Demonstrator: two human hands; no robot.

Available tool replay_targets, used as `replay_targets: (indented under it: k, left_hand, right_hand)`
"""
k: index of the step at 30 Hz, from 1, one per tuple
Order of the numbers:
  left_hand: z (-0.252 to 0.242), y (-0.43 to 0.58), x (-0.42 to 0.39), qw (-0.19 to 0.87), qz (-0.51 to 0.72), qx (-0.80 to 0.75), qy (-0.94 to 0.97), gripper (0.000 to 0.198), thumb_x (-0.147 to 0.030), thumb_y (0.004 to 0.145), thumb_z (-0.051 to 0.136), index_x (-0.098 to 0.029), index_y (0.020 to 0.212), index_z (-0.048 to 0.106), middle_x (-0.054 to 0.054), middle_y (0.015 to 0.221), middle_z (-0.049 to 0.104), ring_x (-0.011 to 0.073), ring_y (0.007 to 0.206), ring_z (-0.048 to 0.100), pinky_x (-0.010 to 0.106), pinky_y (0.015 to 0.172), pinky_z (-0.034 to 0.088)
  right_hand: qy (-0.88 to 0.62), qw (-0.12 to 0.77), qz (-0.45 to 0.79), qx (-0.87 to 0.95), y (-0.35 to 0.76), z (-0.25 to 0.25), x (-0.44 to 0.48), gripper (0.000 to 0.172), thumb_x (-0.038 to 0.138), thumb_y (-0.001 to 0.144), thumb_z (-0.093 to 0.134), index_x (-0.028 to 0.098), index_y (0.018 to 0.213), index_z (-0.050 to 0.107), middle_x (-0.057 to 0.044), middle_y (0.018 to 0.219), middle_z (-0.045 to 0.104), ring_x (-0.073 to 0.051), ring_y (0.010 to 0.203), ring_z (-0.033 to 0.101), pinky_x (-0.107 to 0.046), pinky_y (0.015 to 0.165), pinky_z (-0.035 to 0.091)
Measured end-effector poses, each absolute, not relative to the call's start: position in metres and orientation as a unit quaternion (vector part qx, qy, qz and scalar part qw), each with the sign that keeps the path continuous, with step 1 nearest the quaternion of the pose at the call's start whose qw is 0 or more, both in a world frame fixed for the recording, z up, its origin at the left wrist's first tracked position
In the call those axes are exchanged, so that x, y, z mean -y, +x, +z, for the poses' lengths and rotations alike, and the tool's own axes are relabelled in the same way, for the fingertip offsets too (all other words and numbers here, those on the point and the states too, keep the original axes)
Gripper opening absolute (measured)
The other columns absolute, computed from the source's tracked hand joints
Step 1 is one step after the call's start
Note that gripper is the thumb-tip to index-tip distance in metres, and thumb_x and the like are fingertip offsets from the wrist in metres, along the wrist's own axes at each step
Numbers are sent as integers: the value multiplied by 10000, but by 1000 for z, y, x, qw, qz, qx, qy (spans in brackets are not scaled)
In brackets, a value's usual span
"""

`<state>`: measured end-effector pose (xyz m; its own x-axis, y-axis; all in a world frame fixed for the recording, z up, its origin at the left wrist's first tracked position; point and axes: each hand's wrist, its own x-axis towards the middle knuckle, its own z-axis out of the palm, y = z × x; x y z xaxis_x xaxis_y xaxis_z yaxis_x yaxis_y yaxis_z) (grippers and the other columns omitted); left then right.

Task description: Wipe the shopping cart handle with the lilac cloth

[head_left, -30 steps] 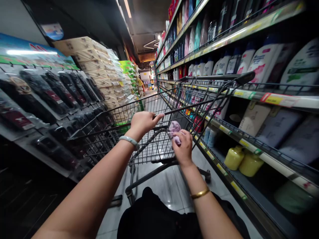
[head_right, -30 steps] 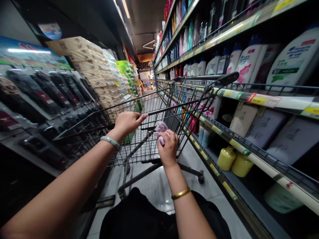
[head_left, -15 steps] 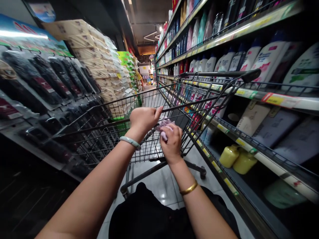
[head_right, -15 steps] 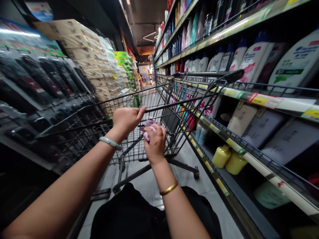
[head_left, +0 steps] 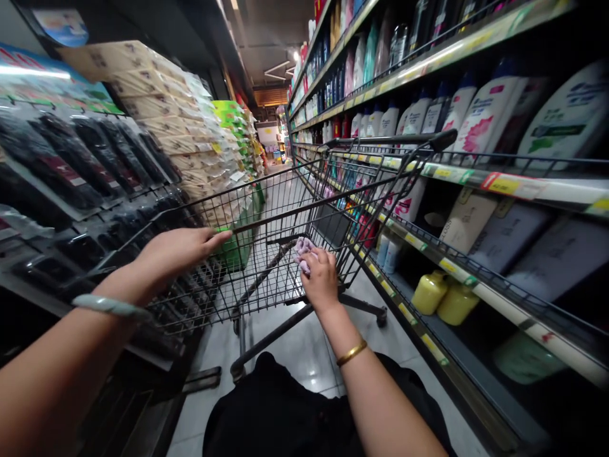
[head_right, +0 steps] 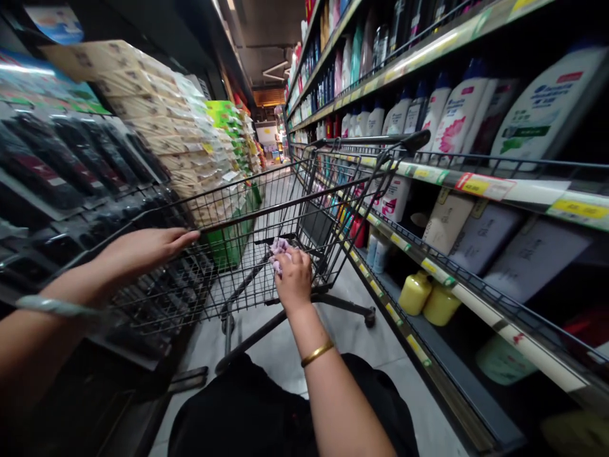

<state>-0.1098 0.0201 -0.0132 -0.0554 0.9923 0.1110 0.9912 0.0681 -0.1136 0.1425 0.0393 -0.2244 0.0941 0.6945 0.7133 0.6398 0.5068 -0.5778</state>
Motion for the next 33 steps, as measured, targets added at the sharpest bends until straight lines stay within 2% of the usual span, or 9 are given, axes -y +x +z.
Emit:
replay_targets:
  k: [2,8,13,16,20,25,29,31,33]
  left_hand:
    - [-17,-128,-21,69,27,736,-673,750,-797,946,273,-209,1050,726,123,1105,776,293,950,665,299,741,387]
    - [-24,-115,-29,93,36,721,-685,671,-723,968,275,-225,923,723,68,867,768,257,849,656,281,677,333]
    - [-28,-87,-22,141,32,710,-689,749,-722,970,220,-211,1096,752,109,909,769,303,870,664,306,665,326]
    - [-28,-73,-19,153,34,703,-694,789,-723,974,193,-196,1175,745,144,1006,776,319,888,667,314,671,330]
    - [-29,-66,-17,156,36,701,-695,777,-716,977,182,-204,1159,738,152,1017,773,325,894,673,317,666,328]
    - [-31,-75,-13,169,38,700,-693,760,-722,976,166,-212,1037,726,144,935,762,323,862,674,330,646,319]
    - [-25,-86,-16,66,-10,684,-726,668,-690,986,262,-230,1059,741,64,890,785,279,883,678,328,756,398]
    - [-22,-91,-17,-2,-19,686,-727,658,-696,983,288,-229,1065,744,35,801,776,254,856,675,324,792,415]
    - [-20,-93,-17,-36,-14,695,-718,668,-711,977,301,-217,1068,742,28,750,762,235,813,670,319,792,416]
  right_hand:
    - [-513,564,48,645,138,-229,-41,312,93,818,673,227,1089,751,-129,1250,613,-294,1192,508,-457,1077,476]
    - [-541,674,142,483,113,-248,-51,222,98,793,661,223,976,651,-85,1123,578,-228,1079,600,-390,1036,501]
    - [-586,676,159,418,99,-275,-57,224,122,765,655,231,949,590,-99,1075,583,-248,1018,577,-433,1006,497]
    - [-587,690,221,361,100,-271,-57,235,153,751,646,232,956,562,-99,1072,584,-248,1006,580,-435,988,498]
    - [-521,712,236,407,108,-241,-51,210,178,779,643,229,977,594,-82,1117,573,-224,1036,607,-378,999,502]
    - [-523,688,193,465,113,-243,-44,276,45,719,614,232,921,614,-73,1104,570,-219,1051,604,-361,1035,495]
    - [-580,648,245,428,104,-268,-39,313,24,671,643,222,912,619,-77,1068,584,-236,1003,609,-394,1001,514]
    - [-586,633,300,407,98,-264,-34,286,43,662,662,221,878,602,-52,1001,584,-224,938,608,-383,939,536]
    - [-535,654,320,429,93,-243,-29,245,93,703,678,222,899,605,-38,1010,581,-199,912,612,-348,896,547]
